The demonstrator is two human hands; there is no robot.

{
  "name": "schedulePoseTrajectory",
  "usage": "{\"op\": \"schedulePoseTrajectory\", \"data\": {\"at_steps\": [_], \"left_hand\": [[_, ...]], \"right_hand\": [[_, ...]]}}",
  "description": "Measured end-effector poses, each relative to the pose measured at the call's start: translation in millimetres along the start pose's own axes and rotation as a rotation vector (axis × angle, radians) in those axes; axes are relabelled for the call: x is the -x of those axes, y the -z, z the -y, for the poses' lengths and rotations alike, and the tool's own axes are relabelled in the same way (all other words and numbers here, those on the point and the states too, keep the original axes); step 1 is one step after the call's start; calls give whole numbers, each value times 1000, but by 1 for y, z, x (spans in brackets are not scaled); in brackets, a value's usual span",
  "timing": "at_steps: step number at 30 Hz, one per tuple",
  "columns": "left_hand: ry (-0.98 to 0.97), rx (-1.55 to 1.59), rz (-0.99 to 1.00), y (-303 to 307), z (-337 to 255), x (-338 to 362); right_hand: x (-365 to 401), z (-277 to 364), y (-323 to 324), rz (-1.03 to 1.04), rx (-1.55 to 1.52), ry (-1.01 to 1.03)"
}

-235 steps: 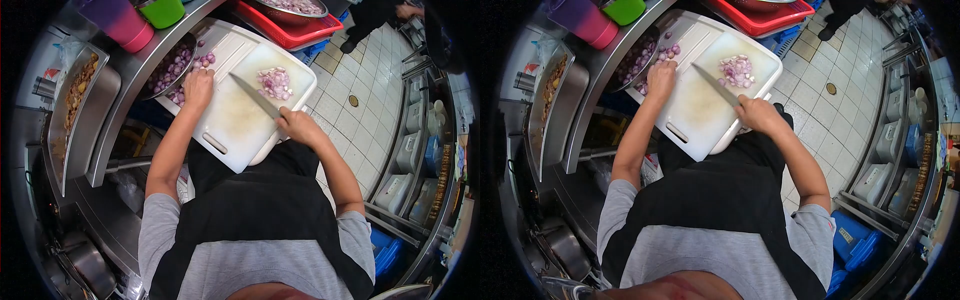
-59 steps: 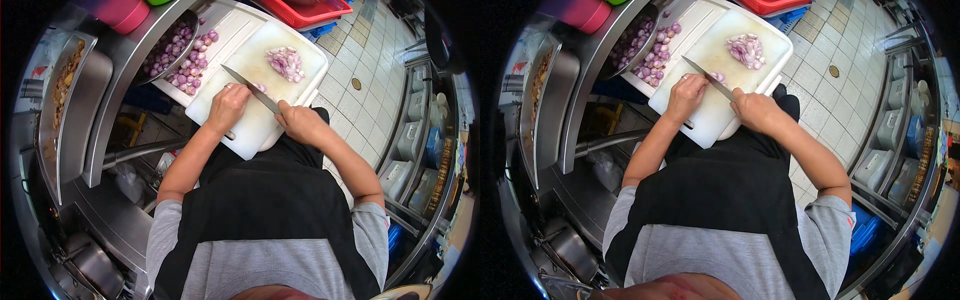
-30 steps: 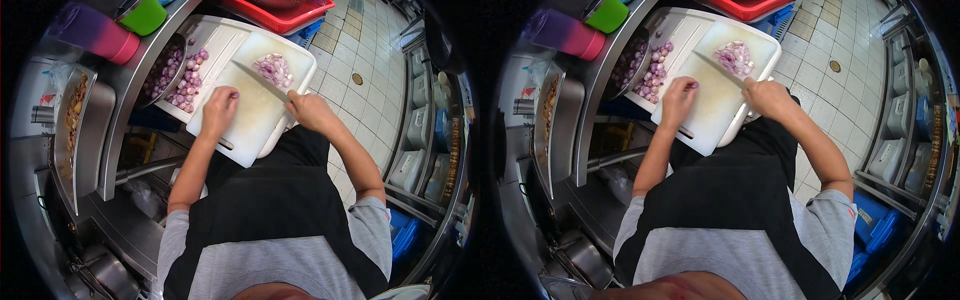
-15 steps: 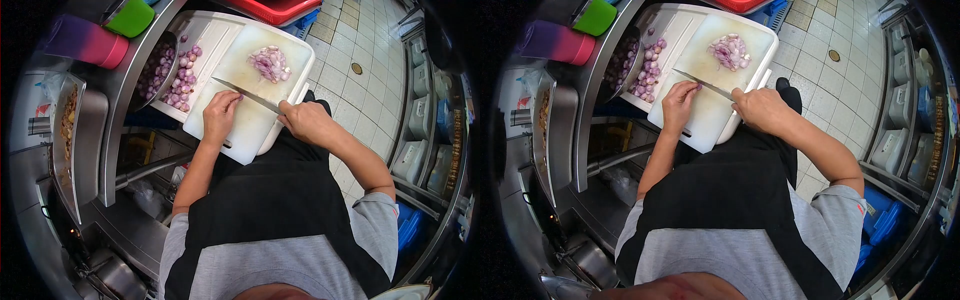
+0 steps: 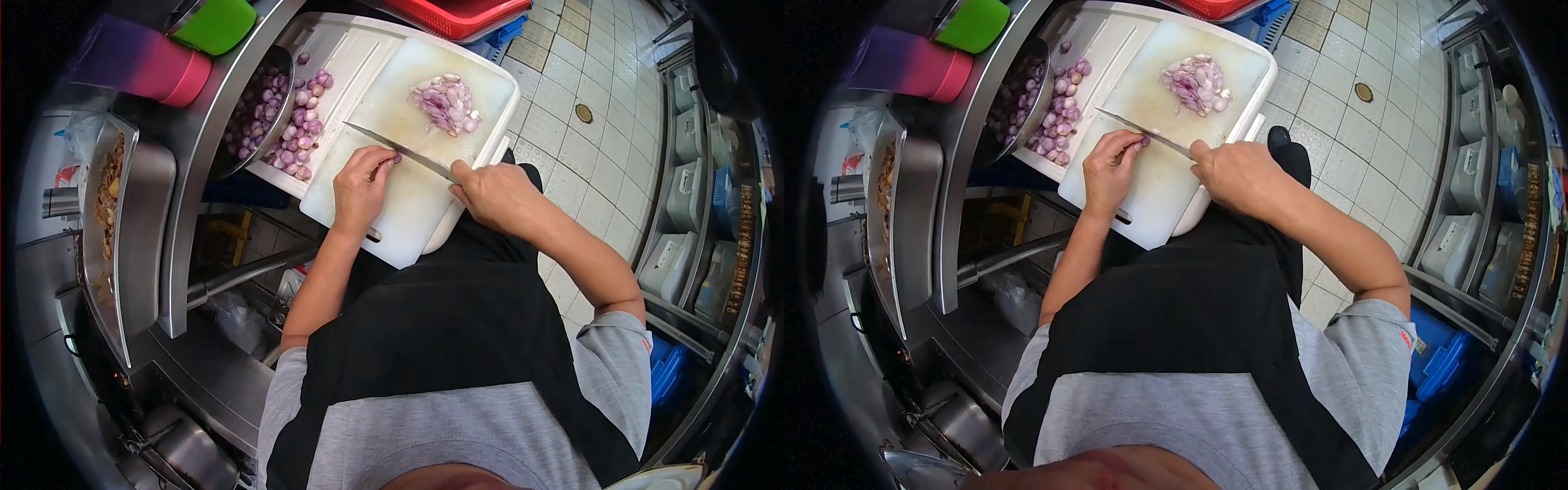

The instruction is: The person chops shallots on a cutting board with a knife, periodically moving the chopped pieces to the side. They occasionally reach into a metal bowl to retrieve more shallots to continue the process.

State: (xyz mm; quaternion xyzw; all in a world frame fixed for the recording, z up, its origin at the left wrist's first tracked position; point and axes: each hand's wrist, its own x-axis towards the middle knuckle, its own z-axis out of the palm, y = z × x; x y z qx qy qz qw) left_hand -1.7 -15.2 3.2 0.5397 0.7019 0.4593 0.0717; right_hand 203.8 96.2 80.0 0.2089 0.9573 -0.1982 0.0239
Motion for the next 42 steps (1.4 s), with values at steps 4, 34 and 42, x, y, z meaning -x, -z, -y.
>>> {"op": "schedulePoseTrajectory", "data": {"at_steps": [4,34,42], "left_hand": [[-22,4,-10,-2,2,1],[40,54,-25,-4,3,3],[42,48,-39,-5,5,3]], "right_hand": [[6,2,0,52,-18,-42],[-13,-1,-26,-35,-64,11],[-17,1,-11,-19,-28,26]]}}
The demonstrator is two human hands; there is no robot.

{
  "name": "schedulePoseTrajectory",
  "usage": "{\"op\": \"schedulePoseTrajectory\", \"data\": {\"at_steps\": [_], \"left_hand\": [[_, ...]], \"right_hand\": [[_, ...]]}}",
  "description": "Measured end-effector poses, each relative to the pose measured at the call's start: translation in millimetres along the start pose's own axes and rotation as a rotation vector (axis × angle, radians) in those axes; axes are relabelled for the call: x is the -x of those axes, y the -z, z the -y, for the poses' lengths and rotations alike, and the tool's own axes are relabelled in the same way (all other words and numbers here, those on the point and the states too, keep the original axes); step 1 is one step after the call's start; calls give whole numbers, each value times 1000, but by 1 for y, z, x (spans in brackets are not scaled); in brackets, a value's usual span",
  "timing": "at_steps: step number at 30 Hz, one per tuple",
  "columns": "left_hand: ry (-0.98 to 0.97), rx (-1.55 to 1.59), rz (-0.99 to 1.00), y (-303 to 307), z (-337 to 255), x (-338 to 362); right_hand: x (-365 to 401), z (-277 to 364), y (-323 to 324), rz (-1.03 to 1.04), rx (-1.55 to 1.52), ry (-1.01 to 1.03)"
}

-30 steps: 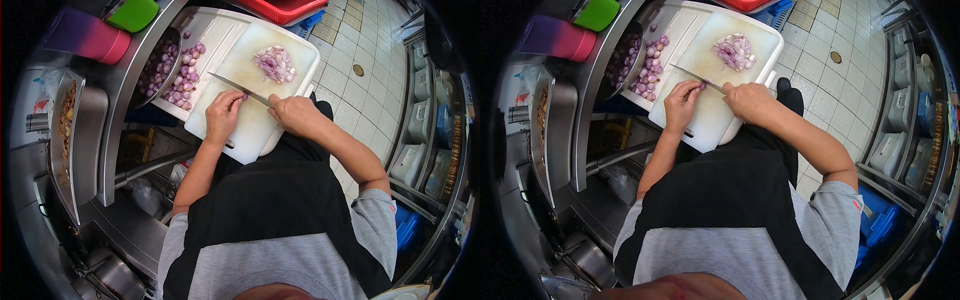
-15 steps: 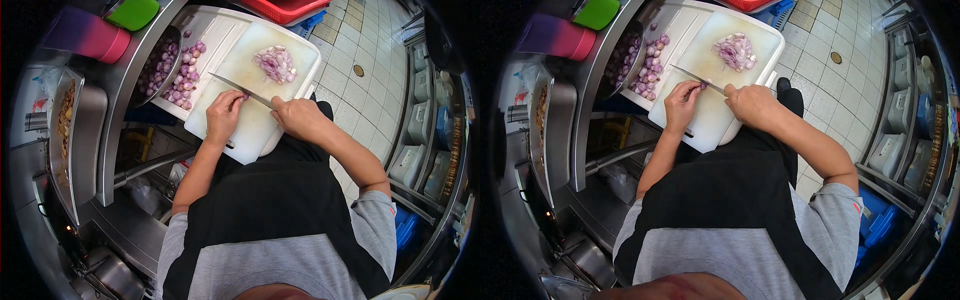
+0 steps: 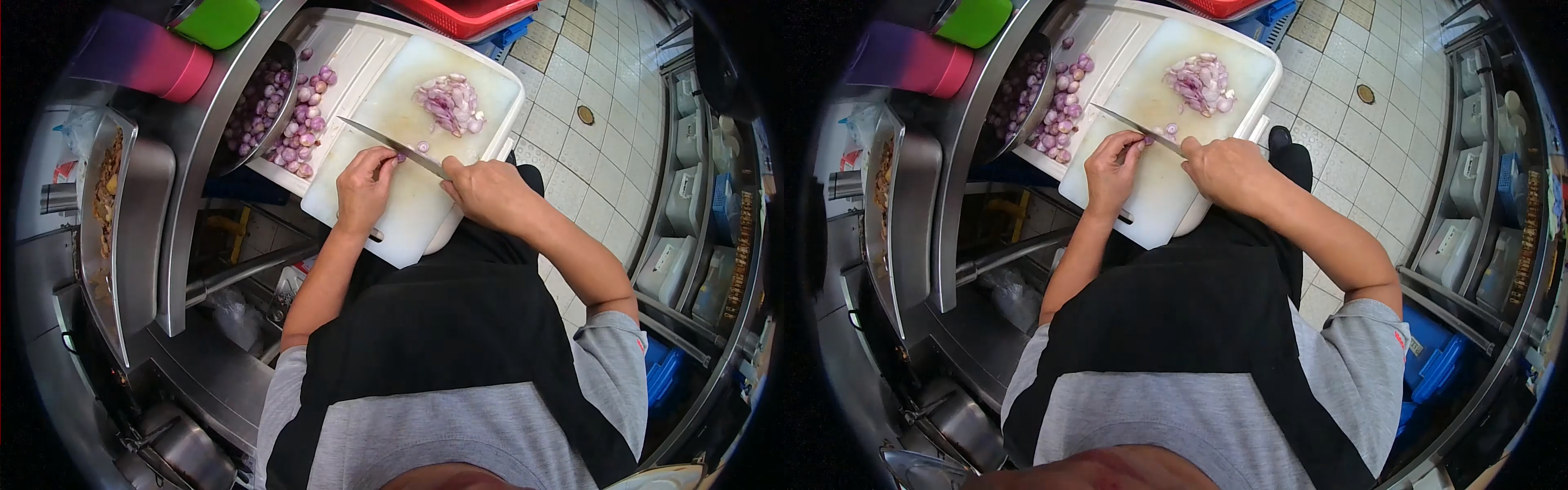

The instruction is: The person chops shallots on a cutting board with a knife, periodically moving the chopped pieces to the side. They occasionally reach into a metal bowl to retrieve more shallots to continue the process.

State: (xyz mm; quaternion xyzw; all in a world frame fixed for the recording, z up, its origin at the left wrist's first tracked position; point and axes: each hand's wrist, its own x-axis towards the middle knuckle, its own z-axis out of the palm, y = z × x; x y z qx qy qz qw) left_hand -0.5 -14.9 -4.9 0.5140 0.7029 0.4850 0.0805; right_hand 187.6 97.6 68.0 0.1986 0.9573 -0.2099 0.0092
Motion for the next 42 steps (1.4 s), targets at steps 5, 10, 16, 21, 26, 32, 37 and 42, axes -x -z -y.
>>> {"op": "schedulePoseTrajectory", "data": {"at_steps": [5,10,16,21,26,32,37,42], "left_hand": [[-6,10,-4,-1,0,0],[-25,2,-5,0,-1,0],[-194,-171,105,1,-9,-7],[-209,-176,190,1,-11,-6],[-229,-187,119,-1,-13,-3],[-232,-189,87,-2,-13,-1],[-238,-168,81,-2,-12,1],[-237,-183,69,-3,-10,1]], "right_hand": [[7,7,3,72,0,-66],[-17,-5,-33,-5,-103,-58],[-22,-25,-15,111,-348,-129],[-11,-19,-10,59,-89,-81],[2,0,10,146,39,-56],[-4,-8,-26,20,14,-51],[3,2,7,113,46,-33],[-2,-4,-20,63,16,-59]]}}
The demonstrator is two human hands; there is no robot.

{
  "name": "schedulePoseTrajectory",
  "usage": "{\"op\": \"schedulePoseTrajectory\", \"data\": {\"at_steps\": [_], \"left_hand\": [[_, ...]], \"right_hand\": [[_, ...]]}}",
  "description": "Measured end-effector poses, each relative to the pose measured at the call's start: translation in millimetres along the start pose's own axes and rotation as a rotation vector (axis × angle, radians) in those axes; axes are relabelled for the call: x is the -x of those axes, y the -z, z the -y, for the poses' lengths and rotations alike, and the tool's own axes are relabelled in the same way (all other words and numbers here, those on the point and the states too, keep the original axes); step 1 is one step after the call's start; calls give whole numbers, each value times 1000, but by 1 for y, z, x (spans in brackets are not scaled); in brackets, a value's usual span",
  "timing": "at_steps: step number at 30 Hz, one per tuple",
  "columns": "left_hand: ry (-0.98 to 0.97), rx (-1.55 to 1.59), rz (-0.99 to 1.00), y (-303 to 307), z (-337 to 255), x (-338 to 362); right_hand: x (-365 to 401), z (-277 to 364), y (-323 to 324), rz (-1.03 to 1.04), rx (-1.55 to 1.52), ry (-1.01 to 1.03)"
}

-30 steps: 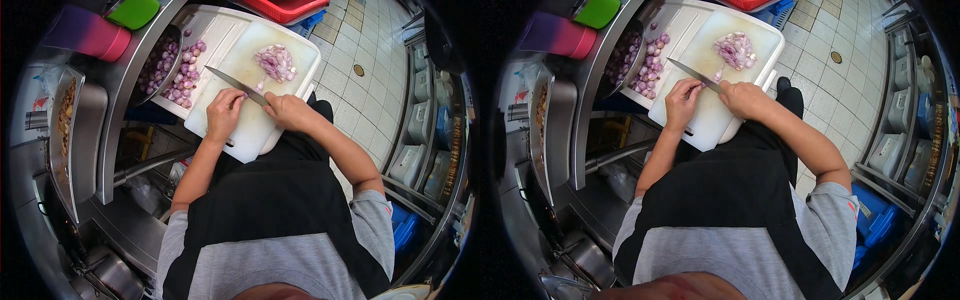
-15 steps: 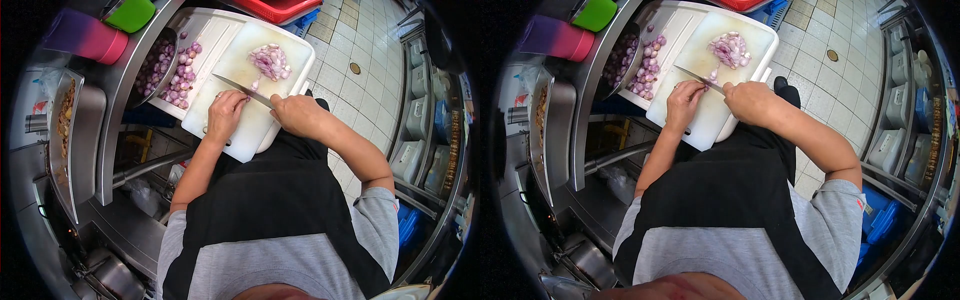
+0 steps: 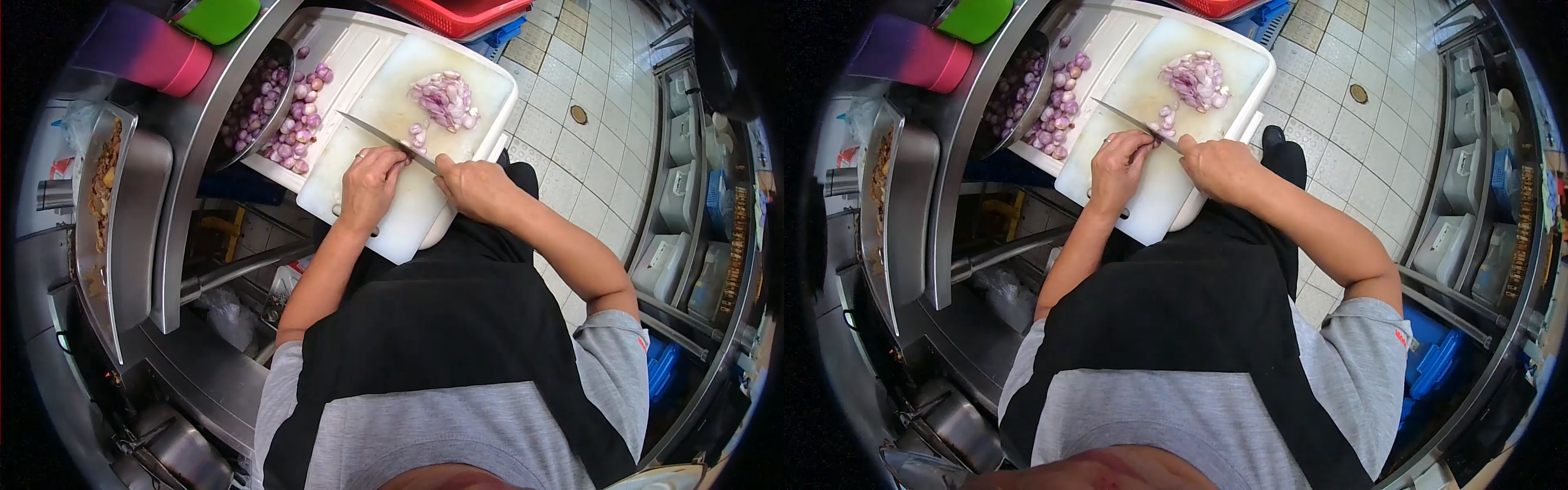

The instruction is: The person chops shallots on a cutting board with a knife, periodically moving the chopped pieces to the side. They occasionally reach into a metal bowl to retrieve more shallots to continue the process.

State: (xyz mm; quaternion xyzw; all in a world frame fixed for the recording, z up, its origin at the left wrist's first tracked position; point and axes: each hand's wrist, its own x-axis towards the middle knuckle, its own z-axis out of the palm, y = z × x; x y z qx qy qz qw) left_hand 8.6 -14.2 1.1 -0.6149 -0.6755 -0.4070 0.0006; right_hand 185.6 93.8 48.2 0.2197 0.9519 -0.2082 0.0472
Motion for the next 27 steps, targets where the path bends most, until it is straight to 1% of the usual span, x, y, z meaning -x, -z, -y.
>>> {"op": "schedulePoseTrajectory", "data": {"at_steps": [3,5,6,9,11,12,14,16,18,20,22,24,25,26,27], "left_hand": [[3,3,8,2,0,0],[7,14,16,0,-1,0],[19,13,12,0,-1,1],[20,7,-1,-1,1,1],[6,3,-3,-1,2,1],[1,6,-1,-2,3,1],[-8,8,9,-1,4,2],[19,18,9,-2,2,2],[18,14,3,-1,1,2],[18,-1,-6,0,1,2],[-12,6,11,1,2,1],[-24,-6,14,1,-1,2],[-40,-6,16,2,-2,1],[-43,-8,12,2,-3,-1],[-66,-44,31,3,-4,-1]], "right_hand": [[-3,1,4,-36,-36,21],[1,6,24,60,13,11],[3,7,23,63,15,10],[1,6,9,30,-7,-3],[-6,-2,-9,-51,-60,2],[-7,-1,-3,-52,-61,4],[-5,2,13,30,-7,18],[2,8,26,53,-7,7],[3,8,23,80,-3,6],[-3,2,-5,-4,-50,-20],[-12,-5,-5,-48,-103,-20],[-17,-18,5,154,-343,-95],[-18,-27,4,123,-334,-43],[-17,-29,4,120,-331,-40],[-15,-28,6,81,-243,-38]]}}
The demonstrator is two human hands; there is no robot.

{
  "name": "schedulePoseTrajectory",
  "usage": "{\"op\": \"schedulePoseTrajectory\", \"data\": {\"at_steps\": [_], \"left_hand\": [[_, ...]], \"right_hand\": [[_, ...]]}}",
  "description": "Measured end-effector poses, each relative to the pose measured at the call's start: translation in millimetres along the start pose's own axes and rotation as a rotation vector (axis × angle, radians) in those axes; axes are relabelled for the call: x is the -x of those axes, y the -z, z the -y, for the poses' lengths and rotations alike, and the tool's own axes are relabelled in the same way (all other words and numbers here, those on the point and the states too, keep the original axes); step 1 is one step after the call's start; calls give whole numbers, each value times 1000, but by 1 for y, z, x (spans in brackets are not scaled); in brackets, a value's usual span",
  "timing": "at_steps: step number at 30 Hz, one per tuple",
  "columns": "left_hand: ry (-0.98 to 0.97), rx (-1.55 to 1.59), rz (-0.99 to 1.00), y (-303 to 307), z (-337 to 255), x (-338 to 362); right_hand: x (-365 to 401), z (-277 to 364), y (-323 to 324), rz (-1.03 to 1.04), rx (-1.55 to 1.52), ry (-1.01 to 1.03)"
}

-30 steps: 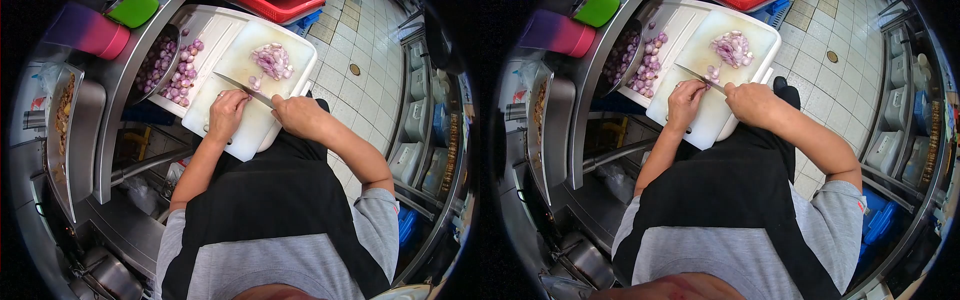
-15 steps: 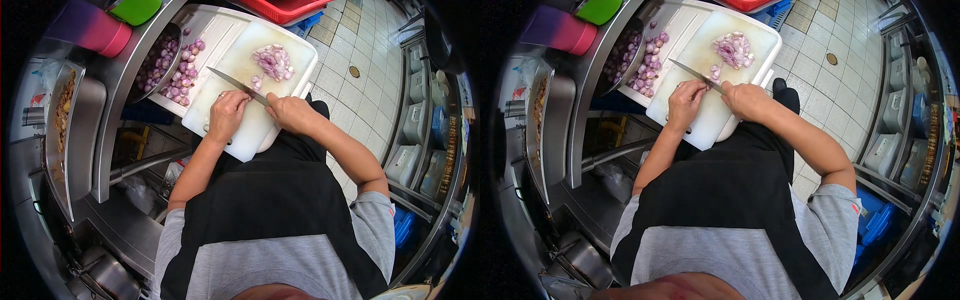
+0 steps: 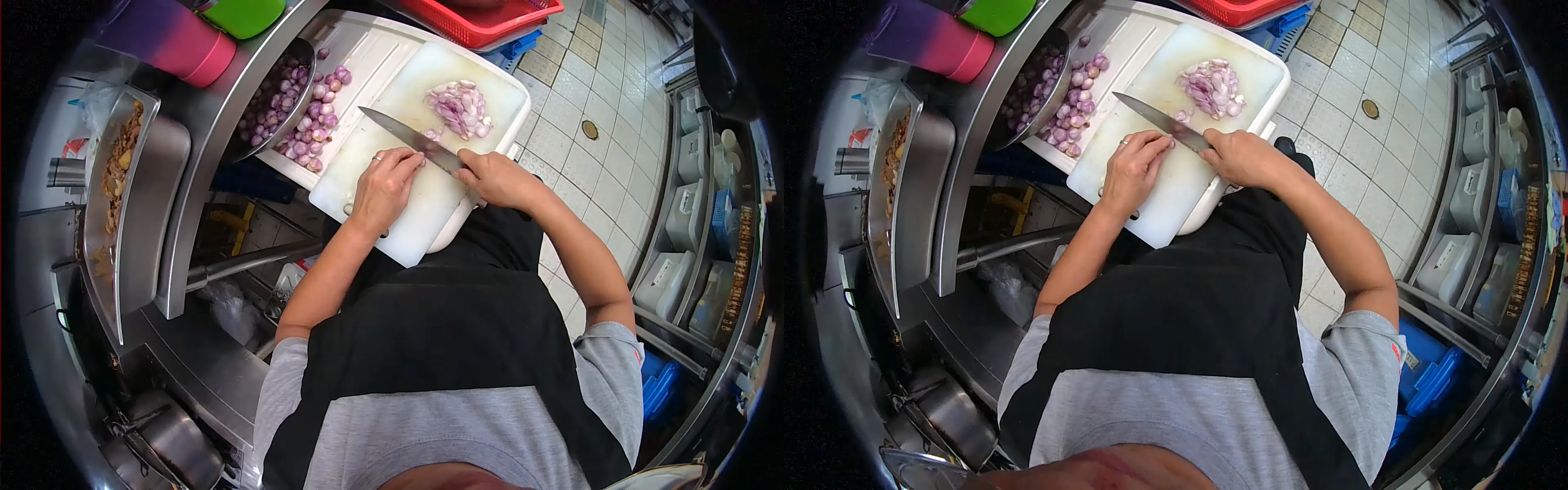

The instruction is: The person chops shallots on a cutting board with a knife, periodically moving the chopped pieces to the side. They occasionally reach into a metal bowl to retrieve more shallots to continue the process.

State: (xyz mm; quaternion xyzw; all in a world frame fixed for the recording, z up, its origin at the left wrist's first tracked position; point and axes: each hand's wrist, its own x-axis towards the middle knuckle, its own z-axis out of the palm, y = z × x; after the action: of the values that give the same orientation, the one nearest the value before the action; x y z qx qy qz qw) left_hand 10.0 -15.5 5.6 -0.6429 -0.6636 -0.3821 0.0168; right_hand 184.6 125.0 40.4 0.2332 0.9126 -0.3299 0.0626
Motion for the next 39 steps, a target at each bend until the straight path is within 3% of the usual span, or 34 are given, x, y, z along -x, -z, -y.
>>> {"op": "schedulePoseTrajectory", "data": {"at_steps": [8,13,19,26,31,37,39], "left_hand": [[-62,-95,43,-5,1,-4],[-70,-87,21,-8,1,-3],[-57,-83,-8,-9,1,-2],[-43,-76,12,-7,0,-1],[-7,-39,30,-7,1,-1],[-21,-46,-7,-9,1,-1],[-16,-50,1,-9,3,0]], "right_hand": [[10,15,0,-98,220,27],[27,36,21,-6,314,11],[19,23,-12,-100,239,0],[32,38,18,6,273,24],[16,21,-16,-137,200,26],[32,39,22,28,245,21],[29,34,8,-1,237,16]]}}
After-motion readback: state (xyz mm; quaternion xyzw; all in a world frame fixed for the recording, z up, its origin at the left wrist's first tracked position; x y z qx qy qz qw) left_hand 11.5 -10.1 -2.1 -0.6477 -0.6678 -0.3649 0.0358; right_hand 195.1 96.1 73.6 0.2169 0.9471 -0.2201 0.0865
